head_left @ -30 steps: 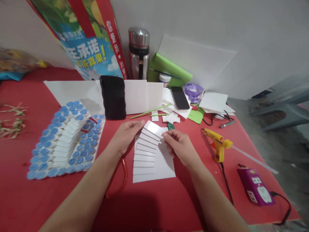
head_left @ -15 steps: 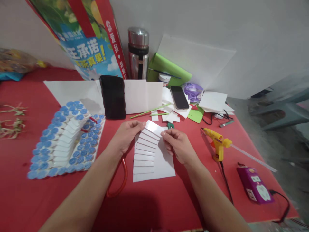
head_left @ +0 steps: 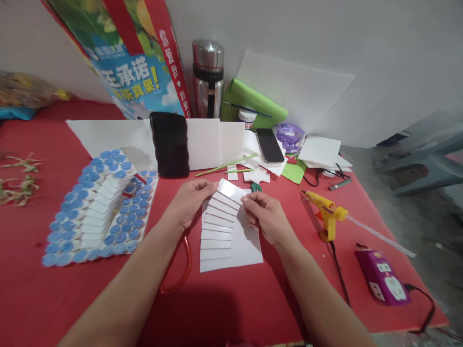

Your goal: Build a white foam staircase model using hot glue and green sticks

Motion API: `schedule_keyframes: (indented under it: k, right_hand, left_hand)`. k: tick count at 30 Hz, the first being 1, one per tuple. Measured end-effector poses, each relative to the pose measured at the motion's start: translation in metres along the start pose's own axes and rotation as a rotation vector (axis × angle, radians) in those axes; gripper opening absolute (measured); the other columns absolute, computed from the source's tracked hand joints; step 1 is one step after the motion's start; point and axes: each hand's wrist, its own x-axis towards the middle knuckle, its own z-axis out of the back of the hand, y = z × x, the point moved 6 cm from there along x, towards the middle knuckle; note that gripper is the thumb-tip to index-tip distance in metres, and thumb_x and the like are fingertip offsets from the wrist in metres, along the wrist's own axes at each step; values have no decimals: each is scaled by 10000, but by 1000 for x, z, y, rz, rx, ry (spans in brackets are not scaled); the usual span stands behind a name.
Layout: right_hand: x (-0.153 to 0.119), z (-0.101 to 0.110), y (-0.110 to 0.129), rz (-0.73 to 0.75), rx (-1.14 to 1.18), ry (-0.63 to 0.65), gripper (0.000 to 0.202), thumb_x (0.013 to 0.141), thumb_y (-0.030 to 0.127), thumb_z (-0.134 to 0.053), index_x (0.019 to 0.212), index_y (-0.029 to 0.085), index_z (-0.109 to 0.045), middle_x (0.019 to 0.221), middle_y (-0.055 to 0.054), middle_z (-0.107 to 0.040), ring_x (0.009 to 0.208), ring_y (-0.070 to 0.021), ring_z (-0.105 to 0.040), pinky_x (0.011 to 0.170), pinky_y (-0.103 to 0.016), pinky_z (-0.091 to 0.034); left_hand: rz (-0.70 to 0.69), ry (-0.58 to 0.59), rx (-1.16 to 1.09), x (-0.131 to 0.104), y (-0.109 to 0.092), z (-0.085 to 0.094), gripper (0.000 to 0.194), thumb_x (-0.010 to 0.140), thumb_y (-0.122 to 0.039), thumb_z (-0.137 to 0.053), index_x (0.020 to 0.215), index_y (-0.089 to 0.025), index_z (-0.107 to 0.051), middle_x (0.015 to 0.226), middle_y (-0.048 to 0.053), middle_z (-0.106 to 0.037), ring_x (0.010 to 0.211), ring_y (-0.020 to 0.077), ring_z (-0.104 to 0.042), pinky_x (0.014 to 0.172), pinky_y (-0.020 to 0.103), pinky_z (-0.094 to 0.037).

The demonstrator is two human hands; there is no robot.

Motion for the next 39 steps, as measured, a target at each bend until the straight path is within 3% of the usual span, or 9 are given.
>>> schedule_keyframes:
  k: [6, 12, 19, 39]
  right_hand:
    - [-3, 0, 0, -16, -4, 21, 421, 744, 509, -892, 785, 187, -623, 616, 62, -520, 464, -70, -414, 339, -186, -314]
    - [-2, 1, -1, -8, 7, 16, 425, 728, 501, -911, 766, 183, -631, 601, 59, -516, 461, -69, -411, 334, -181, -309]
    - [-1, -1, 0, 8, 5, 22, 437, 730, 521, -907, 754, 192, -621, 528, 75, -476, 442, -70, -394, 338, -180, -313]
    - [0, 1, -2, 31, -13, 20, 395, 751, 492, -889, 770, 188, -638, 513, 73, -482, 441, -70, -404, 345, -174, -303]
  left_hand:
    - [-7, -4, -46, -1, -4, -2, 404, 692, -535, -905, 701, -164, -744, 711, 44, -736, 661, 153, -636, 673, 289, -498]
    - [31, 29, -69, -1, -1, -3, 393, 654, -479, -939, 738, -150, -742, 714, 34, -736, 653, 144, -642, 674, 285, -509]
    - [58, -18, -84, -1, 0, -2, 443, 525, -433, -1001, 679, -152, -695, 647, -3, -693, 611, 116, -614, 640, 258, -492]
    - [57, -28, -90, 0, 1, -1, 401, 545, -389, -995, 687, -150, -706, 673, 15, -696, 632, 128, -622, 654, 275, -504]
